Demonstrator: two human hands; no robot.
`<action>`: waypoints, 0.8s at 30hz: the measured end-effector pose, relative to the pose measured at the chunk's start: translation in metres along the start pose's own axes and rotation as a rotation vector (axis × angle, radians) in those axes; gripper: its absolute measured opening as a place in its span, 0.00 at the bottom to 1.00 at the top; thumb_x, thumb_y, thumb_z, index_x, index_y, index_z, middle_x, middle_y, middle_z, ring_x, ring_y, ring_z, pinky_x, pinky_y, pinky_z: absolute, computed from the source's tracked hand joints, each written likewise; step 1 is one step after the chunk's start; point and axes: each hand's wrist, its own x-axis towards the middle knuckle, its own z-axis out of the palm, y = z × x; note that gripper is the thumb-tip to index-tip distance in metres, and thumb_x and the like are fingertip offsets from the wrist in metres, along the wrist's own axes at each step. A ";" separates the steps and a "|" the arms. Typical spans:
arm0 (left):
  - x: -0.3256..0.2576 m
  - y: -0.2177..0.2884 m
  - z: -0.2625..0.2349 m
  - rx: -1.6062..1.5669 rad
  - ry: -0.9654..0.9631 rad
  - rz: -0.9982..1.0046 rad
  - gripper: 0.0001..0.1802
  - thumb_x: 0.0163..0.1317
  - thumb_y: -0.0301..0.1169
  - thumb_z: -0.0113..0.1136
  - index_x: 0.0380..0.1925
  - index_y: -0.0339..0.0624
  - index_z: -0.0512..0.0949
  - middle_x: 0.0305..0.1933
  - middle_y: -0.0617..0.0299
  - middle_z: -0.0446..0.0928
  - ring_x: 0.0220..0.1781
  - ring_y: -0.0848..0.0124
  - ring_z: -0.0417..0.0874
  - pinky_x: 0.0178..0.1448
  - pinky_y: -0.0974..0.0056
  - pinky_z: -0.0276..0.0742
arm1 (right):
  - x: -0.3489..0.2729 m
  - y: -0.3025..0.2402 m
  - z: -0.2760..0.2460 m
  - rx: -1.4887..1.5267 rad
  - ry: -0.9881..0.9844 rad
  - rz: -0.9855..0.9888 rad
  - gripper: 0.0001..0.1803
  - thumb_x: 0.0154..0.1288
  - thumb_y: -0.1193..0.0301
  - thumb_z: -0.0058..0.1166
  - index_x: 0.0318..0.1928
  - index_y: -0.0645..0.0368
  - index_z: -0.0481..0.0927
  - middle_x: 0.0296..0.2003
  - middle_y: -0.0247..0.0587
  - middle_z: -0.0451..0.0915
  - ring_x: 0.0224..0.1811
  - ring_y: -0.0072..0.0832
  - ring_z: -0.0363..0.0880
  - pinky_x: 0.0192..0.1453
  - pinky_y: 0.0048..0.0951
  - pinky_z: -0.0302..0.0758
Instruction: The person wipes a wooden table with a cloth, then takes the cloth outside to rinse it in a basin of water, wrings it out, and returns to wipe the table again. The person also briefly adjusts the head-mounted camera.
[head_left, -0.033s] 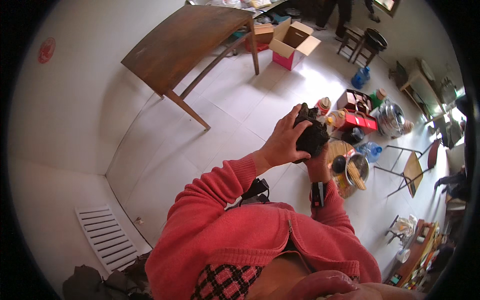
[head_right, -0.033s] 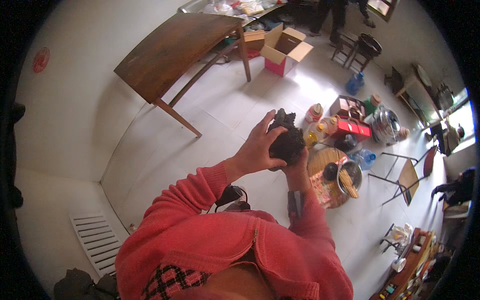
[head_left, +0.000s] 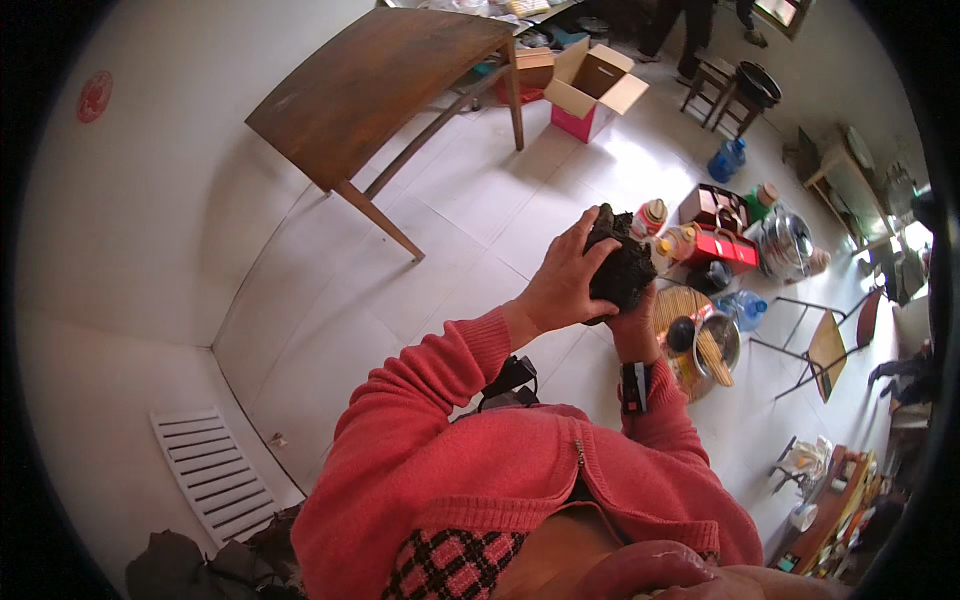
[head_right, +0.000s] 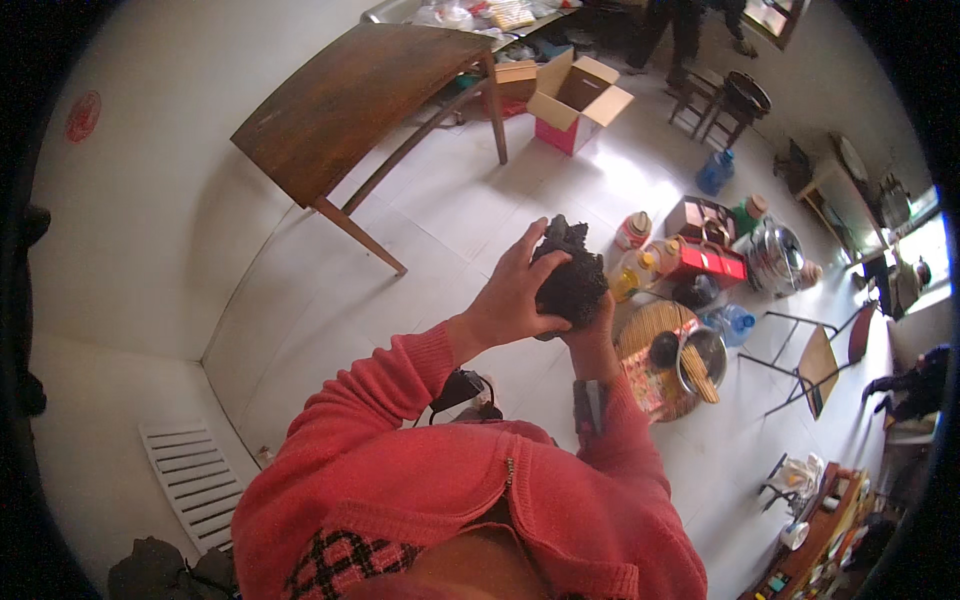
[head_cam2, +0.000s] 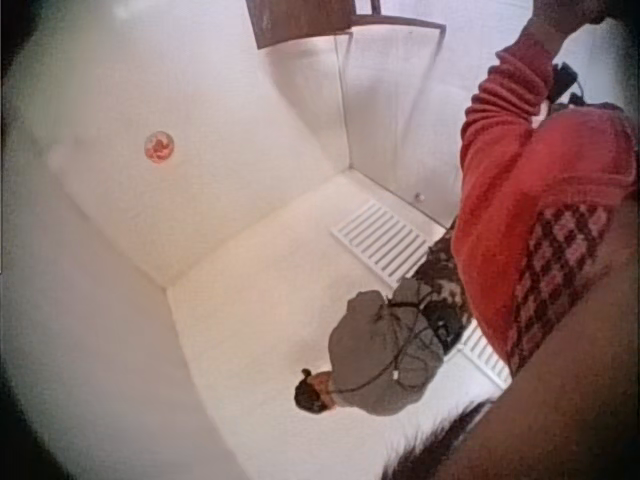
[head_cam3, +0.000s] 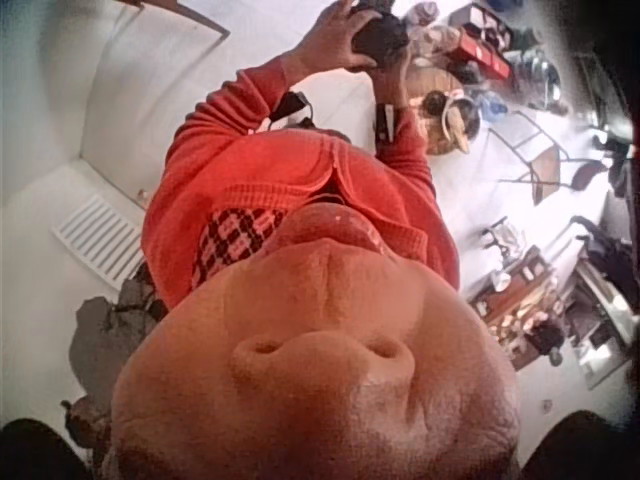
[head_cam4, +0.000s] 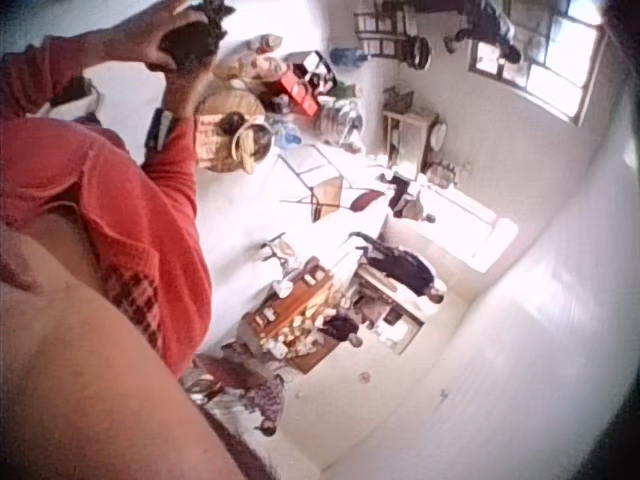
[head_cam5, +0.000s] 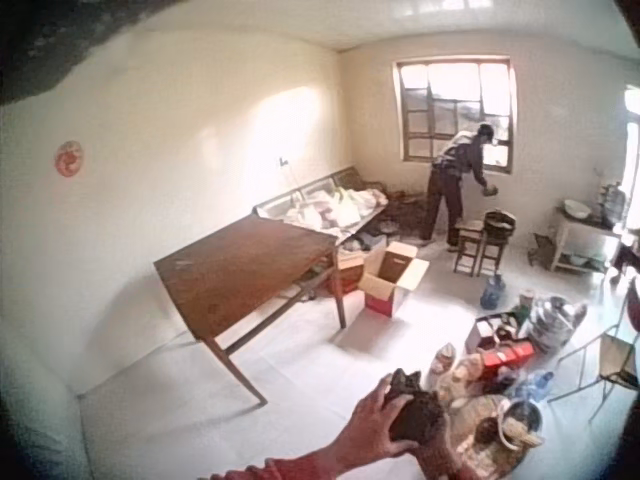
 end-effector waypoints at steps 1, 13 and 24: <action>0.006 -0.019 -0.012 0.028 0.031 -0.029 0.52 0.34 0.42 0.82 0.62 0.45 0.66 0.74 0.35 0.47 0.73 0.38 0.55 0.74 0.45 0.57 | 0.025 0.008 0.012 0.017 -0.025 0.019 0.41 0.63 0.41 0.48 0.68 0.55 0.66 0.63 0.47 0.72 0.63 0.45 0.74 0.66 0.51 0.73; 0.111 -0.201 -0.090 0.268 0.223 -0.232 0.51 0.43 0.44 0.77 0.62 0.31 0.61 0.73 0.29 0.47 0.66 0.35 0.62 0.67 0.42 0.61 | 0.286 0.060 0.084 0.205 -0.228 0.384 0.28 0.72 0.54 0.41 0.62 0.60 0.72 0.55 0.47 0.79 0.53 0.37 0.82 0.59 0.41 0.79; 0.153 -0.329 -0.174 0.430 0.404 -0.417 0.42 0.49 0.39 0.70 0.62 0.30 0.64 0.73 0.31 0.49 0.72 0.37 0.57 0.71 0.43 0.56 | 0.456 0.122 0.183 0.113 -0.265 0.646 0.24 0.75 0.62 0.39 0.65 0.59 0.69 0.54 0.46 0.79 0.52 0.34 0.82 0.58 0.39 0.80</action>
